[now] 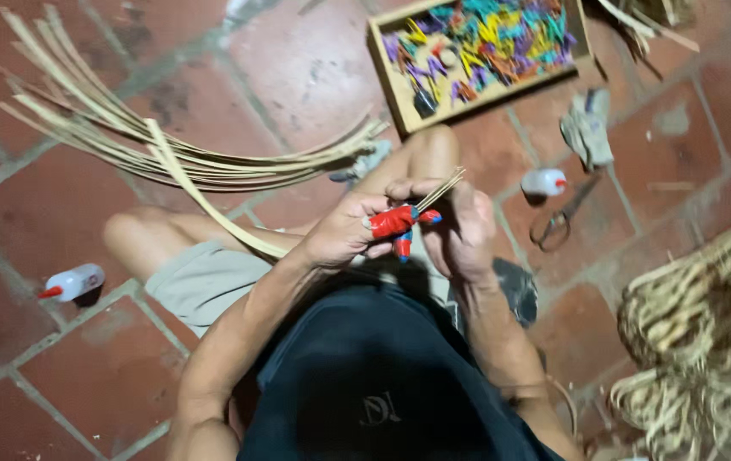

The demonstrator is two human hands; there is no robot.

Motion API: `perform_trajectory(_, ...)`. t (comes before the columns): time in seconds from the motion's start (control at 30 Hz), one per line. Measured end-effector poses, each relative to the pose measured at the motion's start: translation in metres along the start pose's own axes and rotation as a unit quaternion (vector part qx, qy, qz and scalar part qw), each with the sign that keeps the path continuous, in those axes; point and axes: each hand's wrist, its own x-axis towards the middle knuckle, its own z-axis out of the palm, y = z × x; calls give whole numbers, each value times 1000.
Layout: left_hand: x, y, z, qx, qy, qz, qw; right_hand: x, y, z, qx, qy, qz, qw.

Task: The person sits on a tiled floor and repeatedly picks up thin wooden strips, bends them, and secures them to a bundle using a red and blue plastic clip. The person uses clips from a nearby wooden box to fasten each strip to the growing bundle.

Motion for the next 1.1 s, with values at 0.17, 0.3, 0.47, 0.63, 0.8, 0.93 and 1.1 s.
perform_trajectory(0.17,15,-63,-12,51,-5,26,998,-25,21,-17,62,108,9,992)
perform_trajectory(0.3,22,-100,-18,83,40,-11,996,-27,26,-24,49,144,-1,988)
perform_trajectory(0.47,23,-128,-14,82,72,13,994,-28,42,-50,29,173,44,983)
perform_trajectory(0.63,15,-150,-15,96,103,-31,990,-35,62,-72,20,169,170,971)
perform_trajectory(0.8,-1,-172,-20,165,125,-106,973,-50,72,-89,36,166,267,949)
perform_trajectory(0.93,-8,-175,-25,81,83,-55,992,-49,79,-99,20,150,300,942)
perform_trajectory(1.1,5,-156,-17,144,80,-70,984,-45,74,-100,43,118,258,958)
